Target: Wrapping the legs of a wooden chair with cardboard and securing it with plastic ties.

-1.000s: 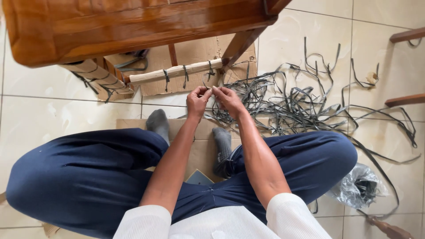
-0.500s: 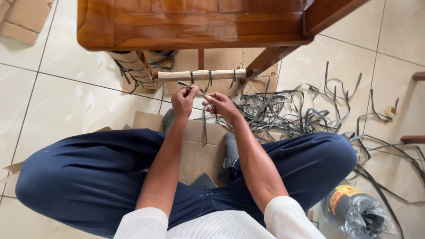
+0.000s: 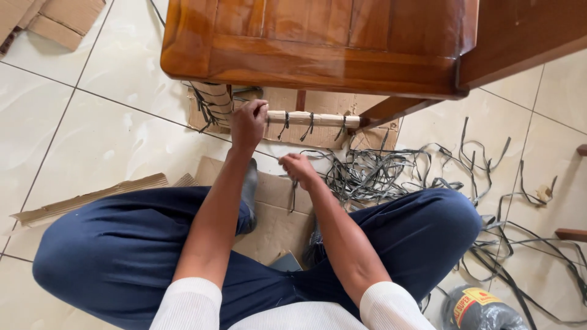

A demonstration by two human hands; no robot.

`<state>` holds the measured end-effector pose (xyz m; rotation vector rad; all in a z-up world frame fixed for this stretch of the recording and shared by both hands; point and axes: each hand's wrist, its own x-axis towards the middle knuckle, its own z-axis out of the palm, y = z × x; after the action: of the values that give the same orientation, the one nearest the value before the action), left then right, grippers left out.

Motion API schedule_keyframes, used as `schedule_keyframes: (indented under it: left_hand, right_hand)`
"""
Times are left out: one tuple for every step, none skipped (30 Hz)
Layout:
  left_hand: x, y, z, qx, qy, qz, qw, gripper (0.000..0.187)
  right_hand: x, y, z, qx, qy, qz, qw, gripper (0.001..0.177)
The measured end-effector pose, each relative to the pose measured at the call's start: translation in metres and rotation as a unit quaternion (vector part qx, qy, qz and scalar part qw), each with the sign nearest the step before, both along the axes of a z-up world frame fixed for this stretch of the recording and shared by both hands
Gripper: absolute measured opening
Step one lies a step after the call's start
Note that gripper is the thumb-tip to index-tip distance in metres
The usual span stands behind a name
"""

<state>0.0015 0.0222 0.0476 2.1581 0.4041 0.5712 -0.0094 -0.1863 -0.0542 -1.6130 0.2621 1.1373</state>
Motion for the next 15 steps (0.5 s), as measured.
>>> schedule_keyframes:
  left_hand:
    - [0.002, 0.002, -0.003, 0.001, 0.0, 0.001, 1.0, 0.014]
    - [0.004, 0.004, -0.005, 0.0, 0.03, -0.025, 0.999, 0.014]
    - [0.006, 0.005, -0.008, 0.0, 0.061, -0.053, 0.997, 0.016]
    - [0.006, 0.006, -0.011, 0.001, 0.061, -0.053, 0.997, 0.016]
    - [0.006, 0.008, -0.014, 0.025, 0.064, -0.064, 0.996, 0.019]
    - [0.006, 0.009, -0.017, 0.049, 0.067, -0.075, 0.994, 0.022]
    - [0.008, 0.01, -0.018, 0.05, 0.068, -0.074, 0.994, 0.022]
    - [0.009, 0.012, -0.019, 0.046, 0.09, -0.081, 0.992, 0.02]
    - [0.012, 0.013, -0.02, 0.042, 0.111, -0.086, 0.989, 0.018]
    - [0.014, 0.016, -0.025, 0.044, 0.111, -0.085, 0.989, 0.018]
    - [0.016, 0.017, -0.029, 0.043, 0.121, -0.085, 0.988, 0.018]
    - [0.018, 0.019, -0.034, 0.043, 0.131, -0.086, 0.987, 0.018]
    - [0.023, 0.019, -0.037, 0.044, 0.131, -0.086, 0.987, 0.018]
    - [0.028, 0.019, -0.04, 0.065, 0.22, -0.091, 0.969, 0.02]
    - [0.032, 0.02, -0.043, 0.085, 0.308, -0.094, 0.943, 0.024]
  right_hand:
    - [-0.004, 0.005, 0.005, 0.001, 0.0, 0.001, 1.0, 0.015]
    - [-0.008, 0.01, 0.01, -0.027, 0.035, 0.014, 0.999, 0.015]
    - [-0.012, 0.015, 0.014, -0.056, 0.071, 0.027, 0.996, 0.015]
    - [-0.013, 0.019, 0.011, -0.055, 0.071, 0.027, 0.996, 0.015]
    - [-0.013, 0.024, 0.008, -0.029, 0.097, -0.014, 0.995, 0.014]
    - [-0.014, 0.029, 0.004, -0.004, 0.123, -0.054, 0.991, 0.014]
    - [-0.013, 0.034, -0.003, -0.003, 0.125, -0.053, 0.991, 0.014]
    - [-0.012, 0.039, -0.011, 0.066, 0.146, -0.118, 0.98, 0.015]
    - [-0.01, 0.045, -0.018, 0.134, 0.166, -0.18, 0.96, 0.016]
    - [-0.006, 0.053, -0.018, 0.136, 0.166, -0.178, 0.96, 0.016]
    - [-0.003, 0.06, -0.018, 0.164, 0.181, -0.23, 0.942, 0.014]
    - [0.001, 0.066, -0.018, 0.191, 0.195, -0.282, 0.92, 0.012]
    - [0.003, 0.073, -0.012, 0.193, 0.195, -0.282, 0.919, 0.012]
    - [0.005, 0.08, -0.007, 0.212, 0.192, -0.298, 0.911, 0.01]
    - [0.007, 0.087, -0.001, 0.231, 0.19, -0.315, 0.901, 0.011]
